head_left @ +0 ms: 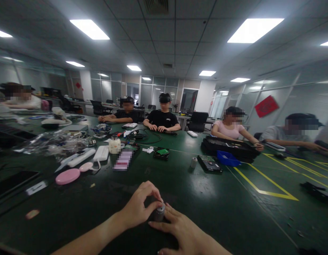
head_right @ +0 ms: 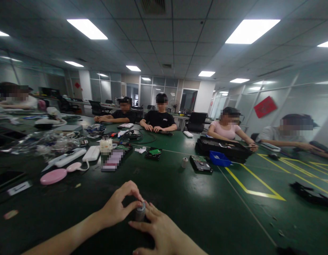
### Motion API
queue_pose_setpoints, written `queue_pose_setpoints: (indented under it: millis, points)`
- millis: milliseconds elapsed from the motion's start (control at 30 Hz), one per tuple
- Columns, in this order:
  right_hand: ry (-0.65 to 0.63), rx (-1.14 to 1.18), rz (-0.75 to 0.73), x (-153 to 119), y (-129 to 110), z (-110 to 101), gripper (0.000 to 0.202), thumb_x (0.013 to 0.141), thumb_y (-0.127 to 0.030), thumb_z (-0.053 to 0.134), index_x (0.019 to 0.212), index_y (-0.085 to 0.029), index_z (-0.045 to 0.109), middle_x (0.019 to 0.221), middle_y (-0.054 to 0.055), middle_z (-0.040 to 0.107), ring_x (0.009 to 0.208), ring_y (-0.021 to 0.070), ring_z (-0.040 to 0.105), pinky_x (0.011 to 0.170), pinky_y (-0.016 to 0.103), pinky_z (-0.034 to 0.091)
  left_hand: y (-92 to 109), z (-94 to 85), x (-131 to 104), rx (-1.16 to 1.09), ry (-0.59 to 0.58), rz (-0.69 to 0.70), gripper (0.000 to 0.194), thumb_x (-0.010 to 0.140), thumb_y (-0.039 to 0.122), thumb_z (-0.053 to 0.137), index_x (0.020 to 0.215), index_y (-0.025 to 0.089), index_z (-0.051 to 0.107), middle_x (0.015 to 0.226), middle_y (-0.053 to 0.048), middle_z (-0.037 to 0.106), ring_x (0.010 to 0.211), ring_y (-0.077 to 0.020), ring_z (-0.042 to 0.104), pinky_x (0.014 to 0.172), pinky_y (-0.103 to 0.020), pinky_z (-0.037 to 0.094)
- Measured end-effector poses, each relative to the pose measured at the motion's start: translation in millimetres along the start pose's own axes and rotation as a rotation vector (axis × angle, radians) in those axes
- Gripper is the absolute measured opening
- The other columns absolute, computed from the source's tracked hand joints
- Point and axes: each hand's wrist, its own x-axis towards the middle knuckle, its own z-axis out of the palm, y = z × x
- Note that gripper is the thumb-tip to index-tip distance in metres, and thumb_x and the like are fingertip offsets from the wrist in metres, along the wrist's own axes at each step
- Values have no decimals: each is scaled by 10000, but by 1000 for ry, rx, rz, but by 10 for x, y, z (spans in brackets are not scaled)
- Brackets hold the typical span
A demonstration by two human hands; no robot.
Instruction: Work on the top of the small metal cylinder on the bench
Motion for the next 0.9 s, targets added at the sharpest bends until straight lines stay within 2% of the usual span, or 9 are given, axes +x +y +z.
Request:
queue_pose_setpoints:
  millis: [100, 367, 533, 700, 800, 900]
  points:
    - [2, -1, 7, -3, 1, 2, 659, 833, -522, 608, 1416, -280, 420, 1486, 99, 386, 1406, 312, 254, 1157, 508, 179, -6, 12, -13, 28, -25, -6, 46, 835, 155, 614, 845, 200, 607, 853, -40, 626, 867, -210, 580, 802, -334, 454]
    - [34, -17, 10, -12, 17, 22, 632, 823, -513, 626, 1388, -282, 464, 1428, 107, 465, 1376, 305, 330, 1143, 490, 230, -44, 28, -15, -85, -43, -92, 142, 791, 195, 697, 880, 199, 587, 876, -39, 667, 894, -223, 644, 838, -334, 476]
    - [42, 5, 14, -10, -6, 4, 588, 833, -502, 616, 1366, -284, 494, 1422, 103, 469, 1379, 299, 324, 1142, 486, 224, -8, 6, 18, -50, -28, -115, 168, 752, 189, 740, 840, 186, 597, 878, -44, 682, 883, -229, 660, 828, -330, 468]
    - [55, -21, 19, -3, 3, 24, 570, 832, -495, 615, 1354, -293, 506, 1462, 85, 421, 1377, 305, 321, 1128, 496, 245, 19, 9, 10, -67, -26, -152, 182, 759, 168, 723, 873, 194, 583, 841, -16, 700, 842, -212, 673, 821, -322, 462]
    - [58, -43, 34, 1, 13, 40, 568, 826, -503, 617, 1348, -304, 510, 1443, 86, 441, 1356, 318, 352, 1107, 515, 269, -4, 32, -11, -112, -27, -157, 147, 797, 174, 679, 883, 200, 562, 853, -24, 708, 860, -214, 675, 827, -326, 470]
    - [64, -41, 44, 4, 12, 43, 565, 826, -506, 618, 1347, -319, 507, 1430, 84, 451, 1343, 312, 369, 1096, 503, 283, -55, 43, -11, -156, 21, -169, 111, 830, 185, 632, 882, 207, 537, 877, -37, 709, 884, -218, 672, 825, -328, 483]
